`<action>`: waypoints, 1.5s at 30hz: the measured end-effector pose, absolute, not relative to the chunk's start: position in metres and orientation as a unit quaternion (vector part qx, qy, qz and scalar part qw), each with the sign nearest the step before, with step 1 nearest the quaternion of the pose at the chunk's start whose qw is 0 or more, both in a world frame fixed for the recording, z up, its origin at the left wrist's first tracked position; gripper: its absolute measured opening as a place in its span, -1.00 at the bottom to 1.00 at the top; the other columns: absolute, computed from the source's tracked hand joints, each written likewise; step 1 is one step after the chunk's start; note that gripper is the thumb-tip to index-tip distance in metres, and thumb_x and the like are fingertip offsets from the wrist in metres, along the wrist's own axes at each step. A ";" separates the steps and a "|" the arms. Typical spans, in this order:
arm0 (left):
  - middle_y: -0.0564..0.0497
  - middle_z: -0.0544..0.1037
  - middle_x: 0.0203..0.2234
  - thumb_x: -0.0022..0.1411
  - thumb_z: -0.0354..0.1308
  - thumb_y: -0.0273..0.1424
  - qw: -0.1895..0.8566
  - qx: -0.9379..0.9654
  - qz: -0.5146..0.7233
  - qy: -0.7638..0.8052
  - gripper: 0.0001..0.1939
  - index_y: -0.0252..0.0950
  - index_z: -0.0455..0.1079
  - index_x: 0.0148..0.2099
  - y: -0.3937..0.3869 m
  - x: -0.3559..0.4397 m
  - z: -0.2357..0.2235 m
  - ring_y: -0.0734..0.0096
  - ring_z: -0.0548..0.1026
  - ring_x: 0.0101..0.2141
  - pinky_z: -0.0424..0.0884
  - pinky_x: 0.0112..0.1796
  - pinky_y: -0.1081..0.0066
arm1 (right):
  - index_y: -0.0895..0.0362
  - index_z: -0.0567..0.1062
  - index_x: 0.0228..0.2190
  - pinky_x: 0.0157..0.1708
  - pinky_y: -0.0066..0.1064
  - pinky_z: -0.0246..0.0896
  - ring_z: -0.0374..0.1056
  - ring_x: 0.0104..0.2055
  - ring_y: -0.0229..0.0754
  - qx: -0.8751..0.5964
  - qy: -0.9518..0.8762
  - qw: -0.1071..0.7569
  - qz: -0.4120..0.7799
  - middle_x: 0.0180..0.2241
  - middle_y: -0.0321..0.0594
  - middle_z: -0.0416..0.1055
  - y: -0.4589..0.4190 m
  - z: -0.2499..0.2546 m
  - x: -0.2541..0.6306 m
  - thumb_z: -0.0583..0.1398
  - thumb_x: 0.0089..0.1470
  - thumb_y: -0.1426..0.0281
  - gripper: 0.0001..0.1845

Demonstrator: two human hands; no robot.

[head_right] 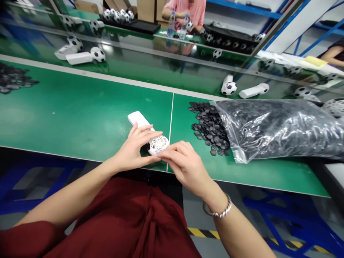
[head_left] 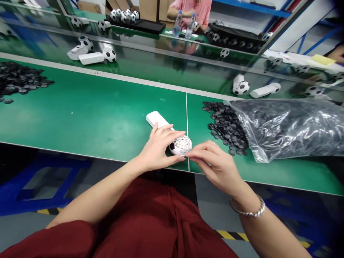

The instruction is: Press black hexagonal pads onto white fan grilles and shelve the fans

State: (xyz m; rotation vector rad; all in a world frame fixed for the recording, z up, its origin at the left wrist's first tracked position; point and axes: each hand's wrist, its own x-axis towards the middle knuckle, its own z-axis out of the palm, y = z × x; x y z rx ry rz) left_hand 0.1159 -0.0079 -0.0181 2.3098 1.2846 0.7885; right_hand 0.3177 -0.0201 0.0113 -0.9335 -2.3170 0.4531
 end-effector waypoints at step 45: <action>-0.07 0.38 -0.01 0.04 0.20 -0.20 0.185 0.818 0.323 0.439 -0.47 -0.18 0.24 0.07 -0.007 0.114 -0.025 0.09 0.17 0.12 -0.24 0.16 -0.11 | 0.14 0.49 -0.35 -0.27 -0.23 0.25 0.32 -0.37 -0.13 -0.677 -0.678 0.286 0.024 -0.38 -0.15 0.40 -0.010 -0.039 0.431 0.16 0.03 0.30 -0.81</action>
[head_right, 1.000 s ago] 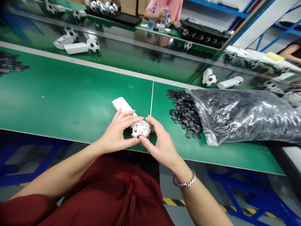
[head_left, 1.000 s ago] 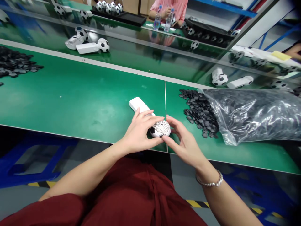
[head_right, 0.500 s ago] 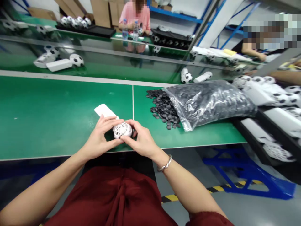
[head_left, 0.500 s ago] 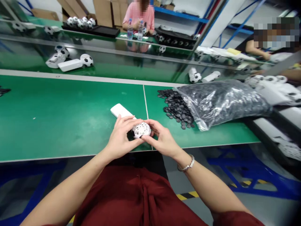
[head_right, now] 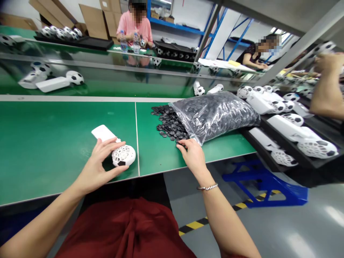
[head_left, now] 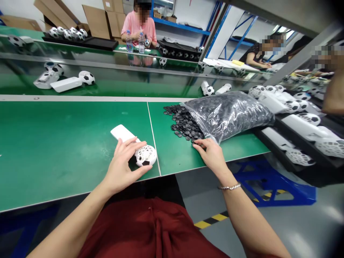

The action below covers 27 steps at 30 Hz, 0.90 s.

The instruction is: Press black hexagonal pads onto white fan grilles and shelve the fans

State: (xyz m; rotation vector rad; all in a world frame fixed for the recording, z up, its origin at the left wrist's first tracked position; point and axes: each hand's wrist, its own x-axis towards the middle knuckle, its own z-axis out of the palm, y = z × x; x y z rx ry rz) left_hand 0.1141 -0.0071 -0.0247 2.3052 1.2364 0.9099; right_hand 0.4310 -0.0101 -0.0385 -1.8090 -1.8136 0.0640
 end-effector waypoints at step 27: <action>-0.07 0.31 0.05 -0.08 0.15 -0.47 0.304 0.832 0.346 0.310 -0.40 -0.21 0.21 0.08 -0.017 0.111 -0.019 0.12 0.09 0.15 0.07 0.13 0.04 | 0.04 0.46 -0.38 -0.19 -0.33 0.26 0.35 -0.22 -0.17 -0.461 -0.766 0.361 0.264 -0.29 -0.24 0.43 -0.043 0.003 0.327 0.18 0.07 0.38 -0.95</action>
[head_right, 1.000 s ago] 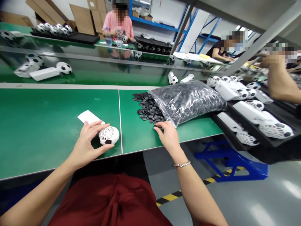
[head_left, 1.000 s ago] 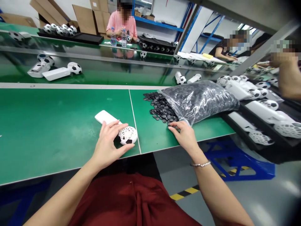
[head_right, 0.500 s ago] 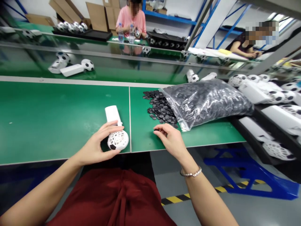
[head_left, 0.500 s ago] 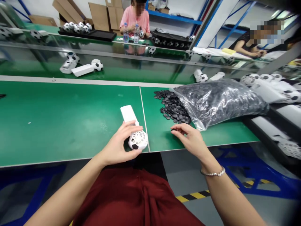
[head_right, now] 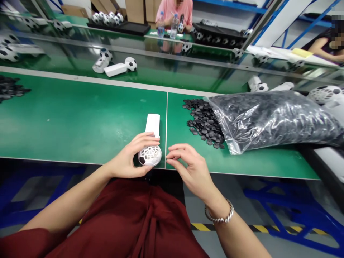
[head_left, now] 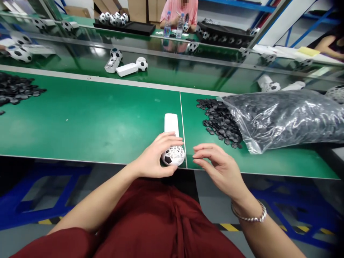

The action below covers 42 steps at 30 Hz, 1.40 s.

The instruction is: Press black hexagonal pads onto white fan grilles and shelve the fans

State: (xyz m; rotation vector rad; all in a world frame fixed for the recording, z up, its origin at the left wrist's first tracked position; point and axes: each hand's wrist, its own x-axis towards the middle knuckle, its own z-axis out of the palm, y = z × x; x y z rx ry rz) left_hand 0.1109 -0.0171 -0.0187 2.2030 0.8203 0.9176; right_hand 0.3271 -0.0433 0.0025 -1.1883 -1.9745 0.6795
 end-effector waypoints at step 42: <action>-0.07 0.33 -0.11 -0.04 0.12 -0.53 0.361 0.746 0.381 0.411 -0.59 -0.20 0.21 -0.10 -0.030 0.126 -0.018 0.14 0.14 0.10 0.13 0.08 0.04 | 0.11 0.28 -0.43 -0.53 -0.49 0.12 0.11 -0.52 -0.34 -0.443 -0.622 0.346 0.545 -0.50 -0.37 0.18 -0.033 -0.011 0.300 0.23 -0.04 0.23 -0.74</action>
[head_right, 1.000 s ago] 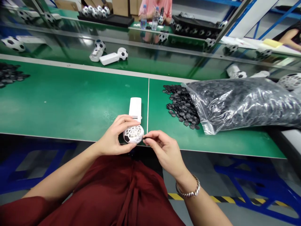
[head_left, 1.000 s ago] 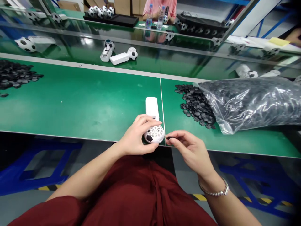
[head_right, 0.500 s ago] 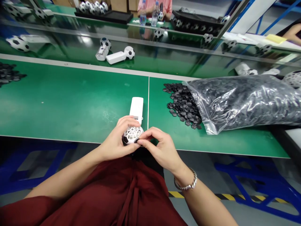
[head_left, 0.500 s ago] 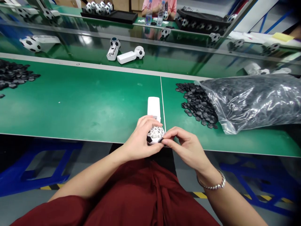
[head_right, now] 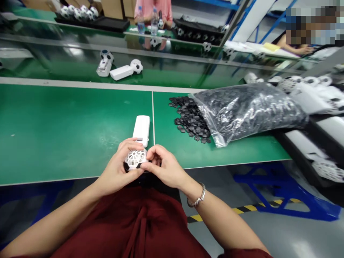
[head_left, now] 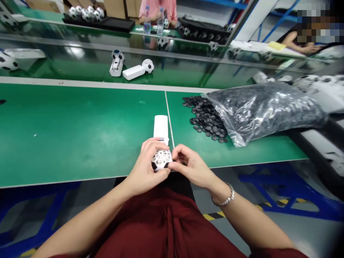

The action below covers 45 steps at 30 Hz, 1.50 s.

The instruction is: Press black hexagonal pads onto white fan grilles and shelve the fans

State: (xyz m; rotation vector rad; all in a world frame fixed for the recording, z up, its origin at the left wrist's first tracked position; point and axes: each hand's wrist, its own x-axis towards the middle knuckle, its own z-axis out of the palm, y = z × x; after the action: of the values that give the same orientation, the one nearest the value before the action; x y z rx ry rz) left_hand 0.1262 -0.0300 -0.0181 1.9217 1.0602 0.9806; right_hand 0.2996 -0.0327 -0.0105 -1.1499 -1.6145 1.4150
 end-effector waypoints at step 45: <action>-0.08 0.32 -0.03 -0.06 0.16 -0.56 0.421 0.674 0.402 0.455 -0.48 -0.26 0.24 0.01 -0.028 0.100 -0.019 0.23 0.35 -0.06 0.26 -0.04 0.29 | 0.14 0.43 -0.41 -0.23 -0.37 0.19 0.26 -0.30 -0.22 -0.392 -0.666 0.374 0.513 -0.37 -0.25 0.36 -0.018 -0.020 0.281 0.20 0.01 0.31 -0.86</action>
State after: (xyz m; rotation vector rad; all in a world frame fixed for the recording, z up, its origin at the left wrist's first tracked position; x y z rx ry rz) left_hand 0.1004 -0.0279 -0.0186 1.6888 1.1408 1.0072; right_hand 0.2813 -0.0178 -0.0203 -1.0035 -1.7043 1.3145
